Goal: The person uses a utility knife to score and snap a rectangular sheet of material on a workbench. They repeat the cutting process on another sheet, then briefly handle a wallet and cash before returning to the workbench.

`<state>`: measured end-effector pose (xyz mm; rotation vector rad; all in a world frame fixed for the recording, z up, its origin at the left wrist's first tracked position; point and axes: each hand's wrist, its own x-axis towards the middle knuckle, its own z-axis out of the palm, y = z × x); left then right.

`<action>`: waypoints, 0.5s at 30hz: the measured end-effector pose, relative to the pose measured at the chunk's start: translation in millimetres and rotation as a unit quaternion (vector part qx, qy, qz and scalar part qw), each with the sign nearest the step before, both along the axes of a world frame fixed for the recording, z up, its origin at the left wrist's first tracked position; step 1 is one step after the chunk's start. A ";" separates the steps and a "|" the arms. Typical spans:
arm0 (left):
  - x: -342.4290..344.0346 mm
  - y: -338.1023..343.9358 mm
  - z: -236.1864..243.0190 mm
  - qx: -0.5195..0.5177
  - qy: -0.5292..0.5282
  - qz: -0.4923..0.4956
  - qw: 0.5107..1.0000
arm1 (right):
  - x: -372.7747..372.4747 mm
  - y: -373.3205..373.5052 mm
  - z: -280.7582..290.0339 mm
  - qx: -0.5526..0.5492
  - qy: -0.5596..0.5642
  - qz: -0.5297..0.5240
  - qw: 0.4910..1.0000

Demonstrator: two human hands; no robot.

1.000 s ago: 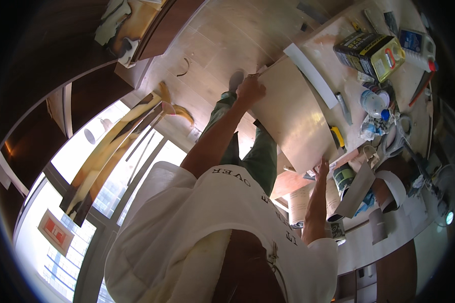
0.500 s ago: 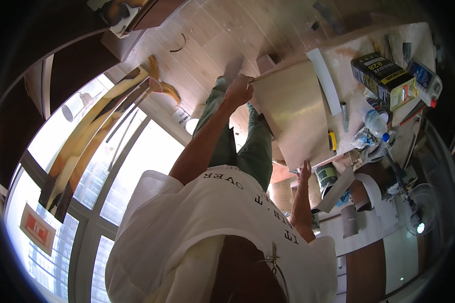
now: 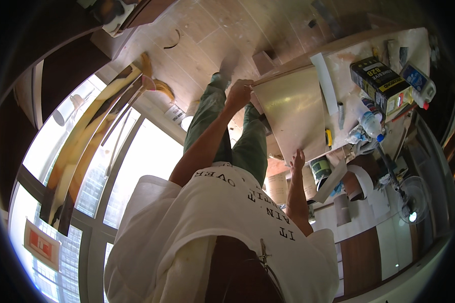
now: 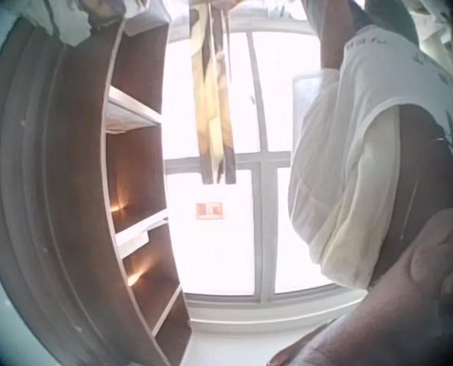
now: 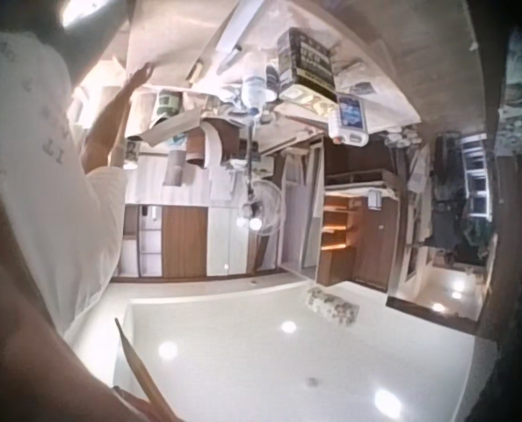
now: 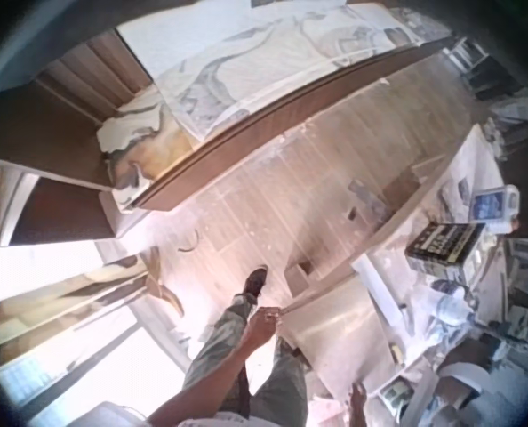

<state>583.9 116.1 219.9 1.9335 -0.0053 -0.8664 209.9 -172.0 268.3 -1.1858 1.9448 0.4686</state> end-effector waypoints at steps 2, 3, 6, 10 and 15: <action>10.5 4.0 -4.1 -0.022 -0.003 0.050 0.998 | 3.9 2.9 3.4 0.004 -0.004 -0.010 1.000; 12.0 4.1 -4.0 -0.034 0.030 0.046 0.998 | 4.6 4.3 6.6 0.007 -0.003 -0.017 1.000; 32.1 2.8 13.6 -0.078 0.103 0.041 0.991 | 2.0 14.2 9.5 0.013 -0.004 -0.022 1.000; 34.9 -0.2 -3.8 -0.078 0.124 0.034 0.989 | 1.9 28.1 11.9 0.015 -0.001 -0.036 0.999; 11.1 7.7 -51.2 0.013 -0.001 -0.089 0.996 | 1.8 53.5 14.2 -0.040 -0.024 -0.067 0.997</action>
